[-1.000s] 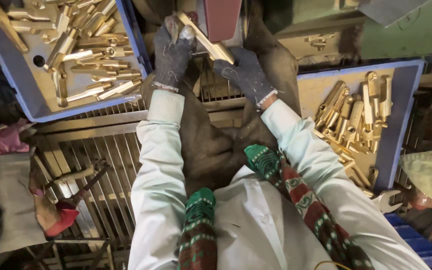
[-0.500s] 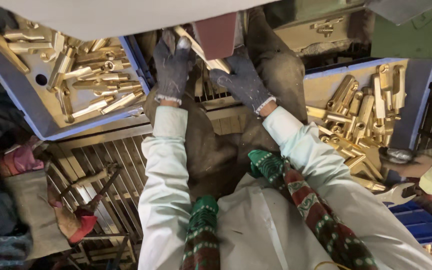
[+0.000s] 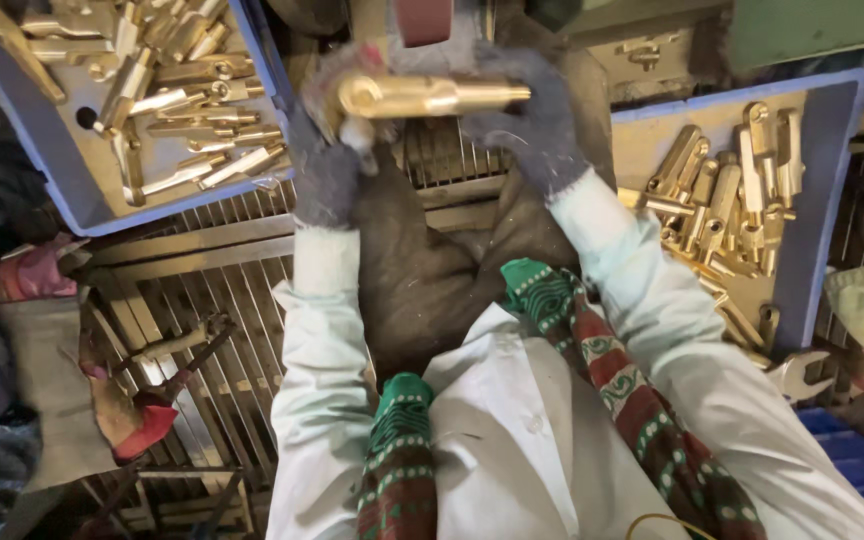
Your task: The person repeatedly picks up brass-colored metal parts from a blue bin and presses them against a rotating grinding wheel to smooth or polish their surfaces. After each part is treated, it is placed into a second bin to the right. The process is continuous and repetitive throughout the clip.
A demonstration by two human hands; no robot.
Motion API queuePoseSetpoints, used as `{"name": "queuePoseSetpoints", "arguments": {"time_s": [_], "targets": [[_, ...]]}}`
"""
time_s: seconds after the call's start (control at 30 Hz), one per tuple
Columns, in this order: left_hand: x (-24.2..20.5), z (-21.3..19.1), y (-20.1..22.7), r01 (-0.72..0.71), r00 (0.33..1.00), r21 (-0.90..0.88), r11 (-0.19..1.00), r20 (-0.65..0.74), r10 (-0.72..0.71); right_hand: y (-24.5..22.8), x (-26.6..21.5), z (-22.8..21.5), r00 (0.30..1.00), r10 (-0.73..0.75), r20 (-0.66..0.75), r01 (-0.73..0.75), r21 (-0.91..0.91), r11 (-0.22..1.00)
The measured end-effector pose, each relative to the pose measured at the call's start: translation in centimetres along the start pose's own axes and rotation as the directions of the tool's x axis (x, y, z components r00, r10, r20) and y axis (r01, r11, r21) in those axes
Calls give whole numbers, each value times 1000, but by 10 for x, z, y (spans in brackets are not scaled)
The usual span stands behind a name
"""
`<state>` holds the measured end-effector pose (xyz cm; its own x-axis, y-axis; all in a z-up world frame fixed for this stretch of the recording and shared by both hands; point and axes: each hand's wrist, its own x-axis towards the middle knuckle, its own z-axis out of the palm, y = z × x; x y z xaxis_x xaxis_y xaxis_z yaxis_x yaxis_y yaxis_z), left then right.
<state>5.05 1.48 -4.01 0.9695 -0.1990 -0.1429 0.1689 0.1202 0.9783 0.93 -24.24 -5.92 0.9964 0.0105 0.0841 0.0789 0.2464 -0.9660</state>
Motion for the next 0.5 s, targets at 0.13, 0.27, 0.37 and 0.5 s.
{"name": "queuePoseSetpoints", "arguments": {"time_s": [0.13, 0.27, 0.37, 0.5], "targets": [[-13, 20, 25, -64, 996, 60, 996, 73, 60, -14, -7, -3, 964, 225, -142, -197, 188, 962], [-12, 16, 23, -149, 989, 443, 884, 85, 124, -20, 1, -23, 976, 213, -39, -207, 121, 971], [8, 16, 1, -147, 984, 173, 974, 129, 125, -12, 21, -43, 988, 153, -14, -153, -55, 987], [26, 24, -44, -29, 999, -111, 993, 41, 34, 21, 41, -54, 999, -8, 46, 14, -114, 993]]}}
